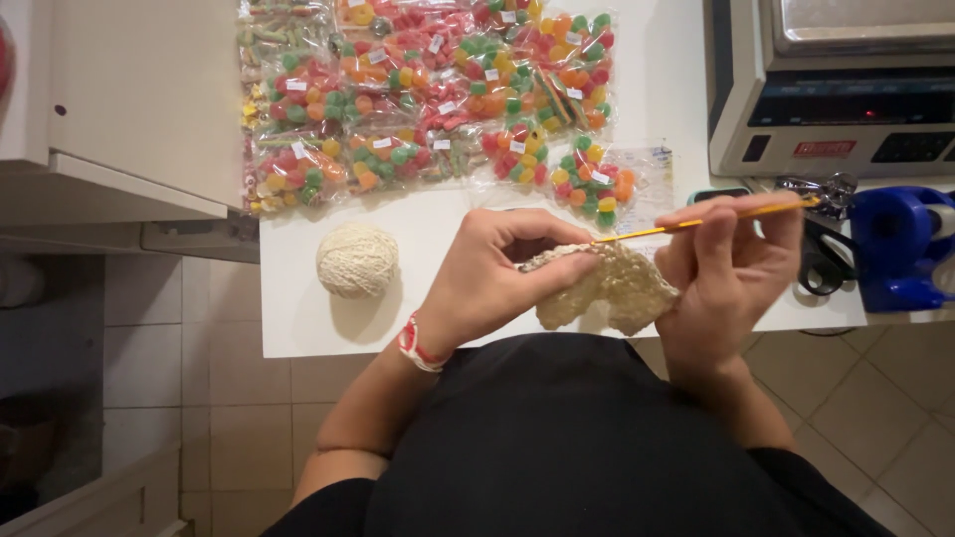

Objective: A person is crocheting a small piece of white fabric using a crochet hook and yarn at a workspace.

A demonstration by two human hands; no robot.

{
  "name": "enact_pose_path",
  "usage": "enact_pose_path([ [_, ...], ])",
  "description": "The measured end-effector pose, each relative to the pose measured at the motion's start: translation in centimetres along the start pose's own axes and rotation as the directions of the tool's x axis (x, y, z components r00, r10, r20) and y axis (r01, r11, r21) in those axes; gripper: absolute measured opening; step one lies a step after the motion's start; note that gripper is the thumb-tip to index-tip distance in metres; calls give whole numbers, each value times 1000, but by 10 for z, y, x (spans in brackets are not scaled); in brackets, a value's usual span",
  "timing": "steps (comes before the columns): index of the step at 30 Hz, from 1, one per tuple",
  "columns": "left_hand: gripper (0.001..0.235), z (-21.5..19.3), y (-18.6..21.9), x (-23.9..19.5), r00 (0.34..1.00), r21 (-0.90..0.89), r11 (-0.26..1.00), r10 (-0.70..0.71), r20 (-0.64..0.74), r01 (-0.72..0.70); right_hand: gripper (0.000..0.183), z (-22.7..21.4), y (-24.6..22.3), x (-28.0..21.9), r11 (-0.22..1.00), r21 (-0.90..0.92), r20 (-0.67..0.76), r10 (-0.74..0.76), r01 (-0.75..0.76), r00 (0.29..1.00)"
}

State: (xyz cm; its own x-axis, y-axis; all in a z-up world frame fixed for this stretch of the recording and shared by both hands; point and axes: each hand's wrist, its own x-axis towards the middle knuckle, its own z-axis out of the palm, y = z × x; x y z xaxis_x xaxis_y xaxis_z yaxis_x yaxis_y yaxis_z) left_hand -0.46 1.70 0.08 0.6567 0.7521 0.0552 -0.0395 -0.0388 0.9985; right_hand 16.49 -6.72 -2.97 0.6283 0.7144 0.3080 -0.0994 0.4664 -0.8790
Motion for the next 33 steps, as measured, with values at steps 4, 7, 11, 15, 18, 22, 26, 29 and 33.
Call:
enact_pose_path([
  [4, 18, -5, -1, -2, 1000, 9, 1000, -19, 13, 18, 28, 11, -11, -5, 975, -177, 10, -134, 133, 991],
  [7, 17, -4, -1, -4, 1000, 28, 1000, 14, -9, -13, 19, 9, -6, -7, 952, -206, 38, -222, 225, 974],
  [11, 16, -3, 1, -6, 991, 169, 978, 130, -44, -121, 15, 9, -1, -7, 847, -312, 80, -428, 430, 900],
  [15, 12, 1, 5, -9, 967, 267, 939, 243, -75, -215, 25, -2, 10, -13, 677, -437, 128, -604, 592, 786],
  [18, 12, 4, -3, -9, 947, 344, 898, 316, -65, -276, 21, -12, 2, -15, 570, -337, 453, -600, 750, 659],
  [22, 7, 8, -1, -8, 938, 289, 900, 345, -22, -325, 25, -12, 6, -7, 438, -332, 597, -589, 836, 545],
  [26, 14, 2, -7, -6, 968, 92, 964, 252, 4, -251, 16, -15, 13, -6, 827, -193, 343, -447, 527, 826],
  [29, 17, 0, -10, -5, 978, 34, 978, 203, 39, -204, 15, -4, 1, -2, 931, -167, 145, -303, 325, 942],
  [33, 13, 0, -8, -2, 960, 73, 957, 279, 19, -280, 19, -6, -4, 7, 997, 20, 59, -76, 75, 995],
])
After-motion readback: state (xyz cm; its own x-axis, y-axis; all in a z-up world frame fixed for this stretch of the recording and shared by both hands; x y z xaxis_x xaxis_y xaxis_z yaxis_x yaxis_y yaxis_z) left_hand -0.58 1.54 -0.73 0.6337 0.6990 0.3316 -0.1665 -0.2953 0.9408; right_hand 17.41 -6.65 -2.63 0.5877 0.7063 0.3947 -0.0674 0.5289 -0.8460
